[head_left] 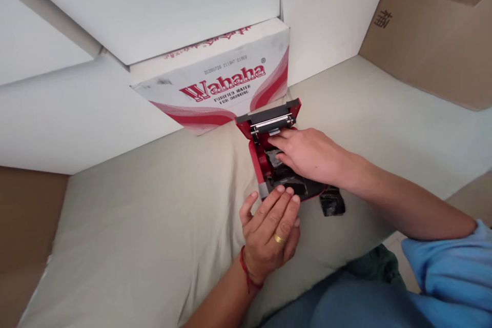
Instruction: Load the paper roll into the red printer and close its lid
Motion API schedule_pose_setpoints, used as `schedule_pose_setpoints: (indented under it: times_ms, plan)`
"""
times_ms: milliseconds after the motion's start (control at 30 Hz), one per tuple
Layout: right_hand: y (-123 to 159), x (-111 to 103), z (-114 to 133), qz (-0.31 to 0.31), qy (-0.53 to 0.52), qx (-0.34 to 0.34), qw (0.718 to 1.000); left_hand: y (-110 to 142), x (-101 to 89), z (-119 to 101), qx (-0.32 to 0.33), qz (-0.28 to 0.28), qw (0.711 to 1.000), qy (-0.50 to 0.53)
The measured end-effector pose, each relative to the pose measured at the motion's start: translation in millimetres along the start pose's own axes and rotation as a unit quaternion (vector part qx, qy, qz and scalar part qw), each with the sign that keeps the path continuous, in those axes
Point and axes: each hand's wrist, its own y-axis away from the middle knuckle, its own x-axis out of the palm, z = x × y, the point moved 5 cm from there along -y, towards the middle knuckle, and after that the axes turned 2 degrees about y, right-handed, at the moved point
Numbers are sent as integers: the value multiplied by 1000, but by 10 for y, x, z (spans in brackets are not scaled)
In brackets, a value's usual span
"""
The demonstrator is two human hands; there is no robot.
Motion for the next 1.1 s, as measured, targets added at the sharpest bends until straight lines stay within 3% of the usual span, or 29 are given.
schedule_pose_setpoints:
  times_ms: [133,267,333,500,667,800,933,1100]
  plan:
    - [222,-209,-142,-118,-166,-57,977,-44,-15,-55,-10,-9,1000,-15]
    - [395,-424,-514,-348,-289,35,891,-54,-51,-73,0,-14,1000,0]
    - [331,-386,-653,-390,-313,66,864,-47,-66,-63,0,-17,1000,5]
    - [-18,-126,-701,-303,-427,26,852,-21,-70,-47,9,-15,1000,19]
    - [158,-88,-560,-282,-459,15,843,-3,-73,-49,11,-19,999,24]
    - [481,-35,-418,-276,-401,-59,871,-4,-78,-50,12,-16,999,25]
    - [697,142,-325,-296,-277,-102,908,-10,-56,-46,4,-13,1000,27]
    - [767,254,-234,-329,-191,-115,918,28,-69,-3,2,-27,998,52]
